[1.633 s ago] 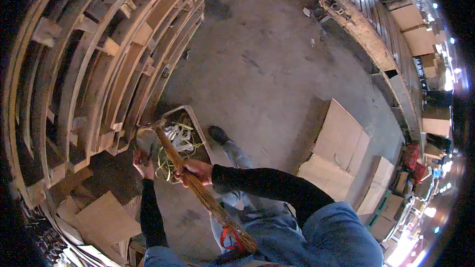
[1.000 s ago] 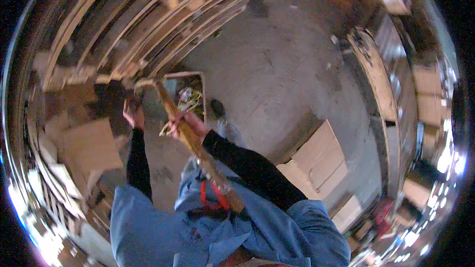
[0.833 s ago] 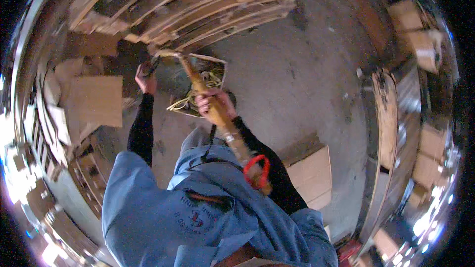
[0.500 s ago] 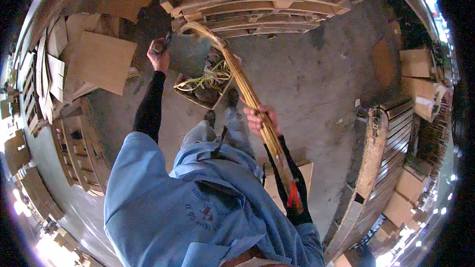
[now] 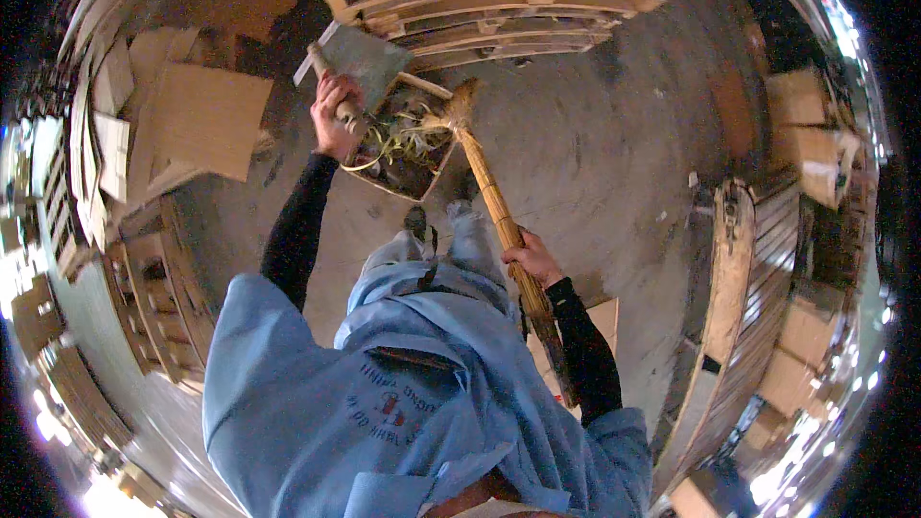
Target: The person sweeps debris on a warehouse floor using a broom and dustpan, then collects the swept material into a cardboard box. They move between areas, sweep different spots, and transfer the collected debris into the box.
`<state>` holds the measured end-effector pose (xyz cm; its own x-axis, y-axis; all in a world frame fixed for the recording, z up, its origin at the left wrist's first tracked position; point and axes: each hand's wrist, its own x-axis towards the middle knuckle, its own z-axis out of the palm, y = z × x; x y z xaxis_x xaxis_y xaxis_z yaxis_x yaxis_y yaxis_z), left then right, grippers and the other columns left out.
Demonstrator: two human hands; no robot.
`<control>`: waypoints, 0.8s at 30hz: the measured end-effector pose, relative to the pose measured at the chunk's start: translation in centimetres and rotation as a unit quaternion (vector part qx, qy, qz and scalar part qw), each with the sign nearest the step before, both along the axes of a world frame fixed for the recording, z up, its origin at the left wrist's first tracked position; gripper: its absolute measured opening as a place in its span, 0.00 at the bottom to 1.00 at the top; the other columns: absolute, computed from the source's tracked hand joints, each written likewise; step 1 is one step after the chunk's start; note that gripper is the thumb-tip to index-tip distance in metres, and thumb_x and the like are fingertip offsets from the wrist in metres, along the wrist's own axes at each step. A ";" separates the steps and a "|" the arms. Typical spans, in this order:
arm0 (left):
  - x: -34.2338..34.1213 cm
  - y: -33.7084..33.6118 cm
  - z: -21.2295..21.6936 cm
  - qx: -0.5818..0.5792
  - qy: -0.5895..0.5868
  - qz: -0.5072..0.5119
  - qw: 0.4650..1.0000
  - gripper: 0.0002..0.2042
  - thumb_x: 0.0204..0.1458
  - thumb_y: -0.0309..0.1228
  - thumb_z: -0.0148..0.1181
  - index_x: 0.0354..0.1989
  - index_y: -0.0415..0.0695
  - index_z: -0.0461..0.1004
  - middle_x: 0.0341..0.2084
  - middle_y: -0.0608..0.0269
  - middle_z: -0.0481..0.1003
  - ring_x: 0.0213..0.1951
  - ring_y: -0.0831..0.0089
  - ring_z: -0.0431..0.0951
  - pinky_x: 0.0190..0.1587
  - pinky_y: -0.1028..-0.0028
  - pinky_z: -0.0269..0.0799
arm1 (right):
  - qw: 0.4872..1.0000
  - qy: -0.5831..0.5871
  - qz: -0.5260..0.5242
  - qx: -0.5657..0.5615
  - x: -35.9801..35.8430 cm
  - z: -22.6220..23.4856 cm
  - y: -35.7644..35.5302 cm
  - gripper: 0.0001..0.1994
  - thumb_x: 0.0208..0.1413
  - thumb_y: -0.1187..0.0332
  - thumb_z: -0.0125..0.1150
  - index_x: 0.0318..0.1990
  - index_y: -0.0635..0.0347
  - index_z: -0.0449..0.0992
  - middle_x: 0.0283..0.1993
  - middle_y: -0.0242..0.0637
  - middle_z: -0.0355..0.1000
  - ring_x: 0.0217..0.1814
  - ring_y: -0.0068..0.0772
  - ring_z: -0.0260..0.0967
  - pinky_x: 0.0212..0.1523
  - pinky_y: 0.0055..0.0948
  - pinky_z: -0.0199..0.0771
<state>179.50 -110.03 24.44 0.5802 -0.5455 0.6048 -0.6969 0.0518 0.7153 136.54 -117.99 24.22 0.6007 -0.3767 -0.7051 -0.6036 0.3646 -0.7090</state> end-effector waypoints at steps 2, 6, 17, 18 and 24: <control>-0.9 1.2 1.2 0.058 -0.060 -0.004 0.997 0.15 0.34 0.24 0.57 0.35 0.35 0.74 0.43 0.51 0.73 0.55 0.55 0.68 0.59 0.64 0.58 | 0.995 -0.054 0.004 -0.082 -1.0 -1.3 0.8 0.24 0.43 0.72 0.62 0.51 0.59 0.65 0.31 0.32 0.70 0.25 0.25 0.68 0.24 0.27 0.73; -4.1 1.9 4.2 0.049 -0.028 -0.017 0.998 0.11 0.39 0.21 0.55 0.35 0.36 0.74 0.41 0.57 0.74 0.42 0.68 0.72 0.43 0.71 0.70 | 0.992 -0.008 -0.110 -0.063 -4.5 -3.0 0.3 0.21 0.45 0.71 0.64 0.49 0.60 0.68 0.35 0.30 0.72 0.30 0.24 0.70 0.29 0.26 0.74; -15.3 -11.7 8.4 0.093 0.077 -0.081 0.989 0.06 0.39 0.17 0.47 0.25 0.41 0.68 0.21 0.67 0.67 0.28 0.76 0.67 0.37 0.76 0.67 | 0.864 -0.129 -0.469 0.130 -19.7 -6.1 -9.4 0.25 0.48 0.69 0.63 0.54 0.65 0.64 0.33 0.37 0.69 0.24 0.30 0.70 0.25 0.32 0.76; -16.8 -14.2 8.3 0.114 0.082 -0.088 0.986 0.06 0.39 0.17 0.48 0.25 0.42 0.67 0.22 0.67 0.67 0.28 0.76 0.67 0.38 0.75 0.67 | 0.841 -0.144 -0.500 0.146 -21.7 -7.1 -11.0 0.24 0.48 0.69 0.63 0.53 0.65 0.64 0.32 0.37 0.70 0.24 0.31 0.70 0.24 0.33 0.76; -24.5 -28.8 4.7 0.127 0.071 -0.157 0.977 0.06 0.39 0.18 0.54 0.26 0.41 0.69 0.27 0.63 0.73 0.32 0.70 0.72 0.40 0.72 0.68 | 0.812 -0.102 -0.556 0.143 -31.9 -11.8 -18.1 0.23 0.47 0.68 0.64 0.50 0.62 0.63 0.27 0.40 0.70 0.20 0.35 0.70 0.20 0.36 0.75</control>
<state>154.99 -138.87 29.12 0.4287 -0.8321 0.3519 -0.5677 0.0549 0.8214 104.62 -136.08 12.46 0.1173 -0.6046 -0.7879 0.3321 0.7716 -0.5426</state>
